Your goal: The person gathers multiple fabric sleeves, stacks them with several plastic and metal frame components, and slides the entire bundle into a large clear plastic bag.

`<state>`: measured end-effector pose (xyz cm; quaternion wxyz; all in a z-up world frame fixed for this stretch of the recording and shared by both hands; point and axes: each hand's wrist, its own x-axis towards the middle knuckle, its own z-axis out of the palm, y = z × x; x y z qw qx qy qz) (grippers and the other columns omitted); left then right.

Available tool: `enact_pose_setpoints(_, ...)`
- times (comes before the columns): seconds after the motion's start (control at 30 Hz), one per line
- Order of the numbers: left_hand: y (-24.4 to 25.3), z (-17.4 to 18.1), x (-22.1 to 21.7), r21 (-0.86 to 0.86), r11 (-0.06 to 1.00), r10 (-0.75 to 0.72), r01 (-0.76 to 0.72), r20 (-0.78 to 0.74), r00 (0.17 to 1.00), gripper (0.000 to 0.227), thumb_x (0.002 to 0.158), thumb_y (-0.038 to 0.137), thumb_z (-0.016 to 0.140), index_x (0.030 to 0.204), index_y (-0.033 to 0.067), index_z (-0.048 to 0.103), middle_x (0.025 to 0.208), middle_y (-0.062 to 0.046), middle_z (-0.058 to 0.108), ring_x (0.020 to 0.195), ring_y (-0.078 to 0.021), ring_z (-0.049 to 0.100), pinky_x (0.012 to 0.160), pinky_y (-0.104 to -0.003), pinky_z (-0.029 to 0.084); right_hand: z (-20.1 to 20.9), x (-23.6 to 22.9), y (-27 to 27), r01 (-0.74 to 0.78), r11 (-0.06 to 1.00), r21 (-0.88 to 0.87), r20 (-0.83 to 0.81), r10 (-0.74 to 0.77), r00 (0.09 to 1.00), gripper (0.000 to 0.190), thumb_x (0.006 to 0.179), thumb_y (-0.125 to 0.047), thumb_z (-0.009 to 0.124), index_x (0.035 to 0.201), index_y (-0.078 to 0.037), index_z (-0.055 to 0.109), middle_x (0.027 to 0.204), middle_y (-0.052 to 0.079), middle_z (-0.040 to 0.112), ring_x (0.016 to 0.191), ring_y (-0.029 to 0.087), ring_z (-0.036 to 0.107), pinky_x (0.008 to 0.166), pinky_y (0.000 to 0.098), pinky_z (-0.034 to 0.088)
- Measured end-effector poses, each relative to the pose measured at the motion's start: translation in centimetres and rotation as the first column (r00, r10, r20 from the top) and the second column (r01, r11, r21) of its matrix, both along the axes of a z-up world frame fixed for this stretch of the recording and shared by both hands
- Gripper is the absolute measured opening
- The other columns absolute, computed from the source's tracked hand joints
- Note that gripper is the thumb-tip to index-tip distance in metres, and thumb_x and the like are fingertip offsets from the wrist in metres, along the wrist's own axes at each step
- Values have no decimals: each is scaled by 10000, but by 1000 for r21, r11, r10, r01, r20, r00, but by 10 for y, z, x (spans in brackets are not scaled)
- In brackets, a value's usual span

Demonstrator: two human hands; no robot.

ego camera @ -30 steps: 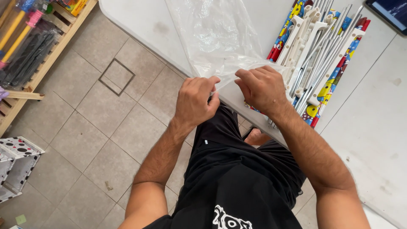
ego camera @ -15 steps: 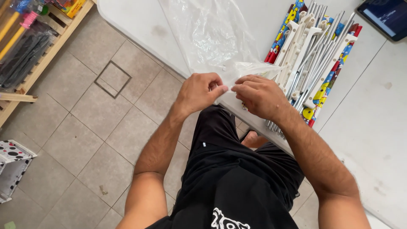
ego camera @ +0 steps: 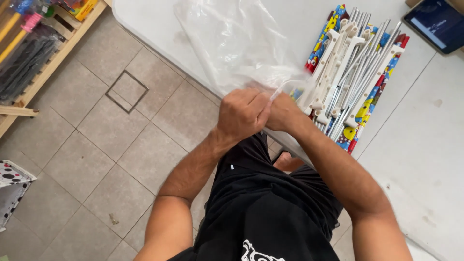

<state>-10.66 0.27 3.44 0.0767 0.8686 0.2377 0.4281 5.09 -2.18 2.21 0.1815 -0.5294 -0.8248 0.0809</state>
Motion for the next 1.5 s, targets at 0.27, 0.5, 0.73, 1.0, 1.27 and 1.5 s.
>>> enact_pose_setpoints(0.27, -48, 62, -6, 26, 950, -311, 311, -19, 950, 184, 916, 64, 566, 768, 140, 487, 658, -16, 436, 588, -238, 478, 573, -384, 352, 36, -22, 52, 231, 971, -62, 154, -220, 963, 983, 881, -646, 778, 1589, -91, 382, 1644, 272, 219, 1417, 516, 408, 1100, 623, 378)
enact_pose_setpoints(0.5, 30, -13, -14, 33, 990, 139, -139, 8, 990, 212, 883, 83, 661, 1083, 101, 730, 727, -94, 589, 613, -331, 633, 584, -444, 519, -107, 16, 52, 92, 995, -29, 247, -82, 965, 328, 868, -273, 716, 1182, -181, 721, 1317, 144, 573, 1262, 400, 593, 970, 472, 557)
enact_pose_setpoints(0.73, 70, -36, 3, -293, 936, 209, -194, 19, 978, 219, 977, 61, 614, 1180, 76, 694, 862, -148, 719, 719, -337, 717, 691, -428, 585, 99, 47, -69, 137, 941, -311, -406, -262, 875, 376, 916, -228, 747, 1266, -110, 681, 1141, 157, 736, 1044, 390, 706, 871, 494, 575)
enact_pose_setpoints(1.0, -14, -39, 46, 70, 997, -53, 41, 181, 982, 179, 1006, 250, 678, 1053, 91, 746, 918, -87, 705, 811, -313, 704, 770, -433, 565, 10, 171, -173, 853, 398, -338, -392, -883, 257, 541, 953, -265, 825, 1365, -11, 584, 1217, 157, 681, 1063, 257, 688, 875, 325, 575)
enact_pose_setpoints(1.27, -27, -30, 47, -722, 690, -90, -57, -163, 983, 454, 929, 281, 760, 1281, 14, 656, 1156, -232, 712, 1015, -393, 732, 861, -490, 585, -26, 188, -163, 772, 314, -553, -261, -945, 197, 799, 903, -522, 807, 1456, -4, 550, 1232, 199, 696, 1077, 310, 709, 889, 406, 582)
enact_pose_setpoints(1.5, -13, -23, 88, -916, 367, -90, -161, -208, 974, 672, 934, 457, 683, 1447, 41, 562, 1236, -213, 722, 1118, -356, 725, 950, -442, 565, -41, 206, -133, 826, 220, -519, -248, -964, 100, 685, 947, -578, 786, 1281, 11, 682, 1059, 175, 733, 892, 324, 745, 660, 377, 631)
